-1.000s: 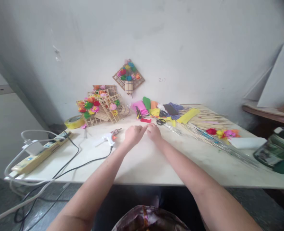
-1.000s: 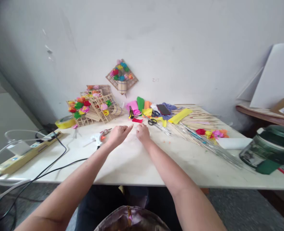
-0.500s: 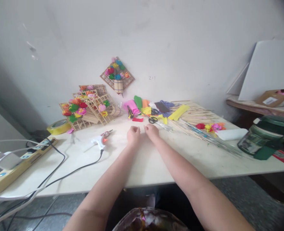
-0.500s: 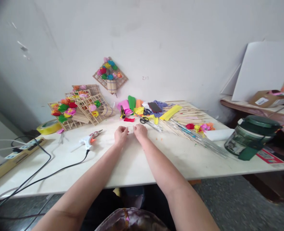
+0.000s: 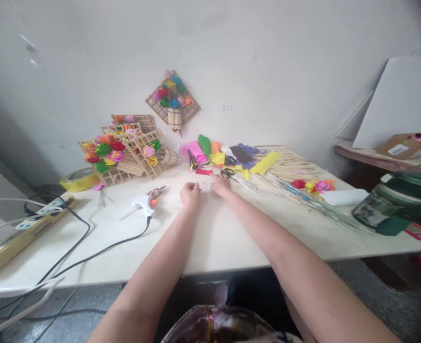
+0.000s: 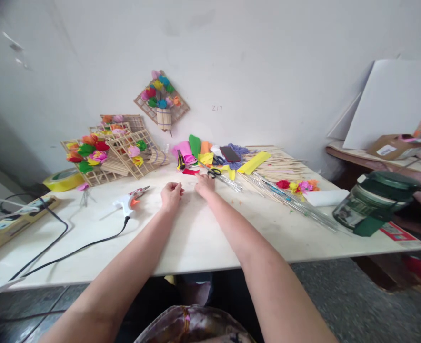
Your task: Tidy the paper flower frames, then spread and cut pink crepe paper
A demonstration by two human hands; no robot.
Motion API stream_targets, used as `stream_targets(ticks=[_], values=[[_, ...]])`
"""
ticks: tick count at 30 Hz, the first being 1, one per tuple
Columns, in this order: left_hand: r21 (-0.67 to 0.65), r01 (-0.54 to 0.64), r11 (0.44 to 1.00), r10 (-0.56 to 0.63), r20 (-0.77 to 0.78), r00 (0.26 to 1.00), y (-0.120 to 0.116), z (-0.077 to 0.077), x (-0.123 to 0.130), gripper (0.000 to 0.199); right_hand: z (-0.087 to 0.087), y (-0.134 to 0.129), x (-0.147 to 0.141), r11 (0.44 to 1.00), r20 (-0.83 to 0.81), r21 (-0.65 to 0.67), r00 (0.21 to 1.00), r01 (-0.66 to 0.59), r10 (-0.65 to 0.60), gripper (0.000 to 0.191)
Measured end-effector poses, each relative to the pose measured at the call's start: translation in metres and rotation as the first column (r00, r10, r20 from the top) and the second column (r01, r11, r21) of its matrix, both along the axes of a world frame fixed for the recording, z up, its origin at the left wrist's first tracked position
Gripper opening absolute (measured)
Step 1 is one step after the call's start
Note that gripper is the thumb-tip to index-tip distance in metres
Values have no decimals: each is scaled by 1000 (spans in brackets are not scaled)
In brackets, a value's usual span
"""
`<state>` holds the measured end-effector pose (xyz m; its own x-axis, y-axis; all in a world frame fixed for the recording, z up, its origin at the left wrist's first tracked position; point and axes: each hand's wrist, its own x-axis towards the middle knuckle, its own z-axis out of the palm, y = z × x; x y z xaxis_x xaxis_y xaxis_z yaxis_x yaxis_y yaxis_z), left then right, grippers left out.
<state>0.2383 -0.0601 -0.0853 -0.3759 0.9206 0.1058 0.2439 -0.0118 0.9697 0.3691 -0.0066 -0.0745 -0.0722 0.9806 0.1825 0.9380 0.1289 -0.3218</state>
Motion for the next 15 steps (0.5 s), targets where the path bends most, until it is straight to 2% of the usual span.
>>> stream_targets(ticks=[6,15], values=[[1,17,1000,-17,-38,999,0,-2,1,19,5,25,-19,996,-20,-78,999,44,-46,54],[12,32,999,-32,-14,999,0,-4,2,18,4,38,-24,997,-35,-29,997,66,-67,47]])
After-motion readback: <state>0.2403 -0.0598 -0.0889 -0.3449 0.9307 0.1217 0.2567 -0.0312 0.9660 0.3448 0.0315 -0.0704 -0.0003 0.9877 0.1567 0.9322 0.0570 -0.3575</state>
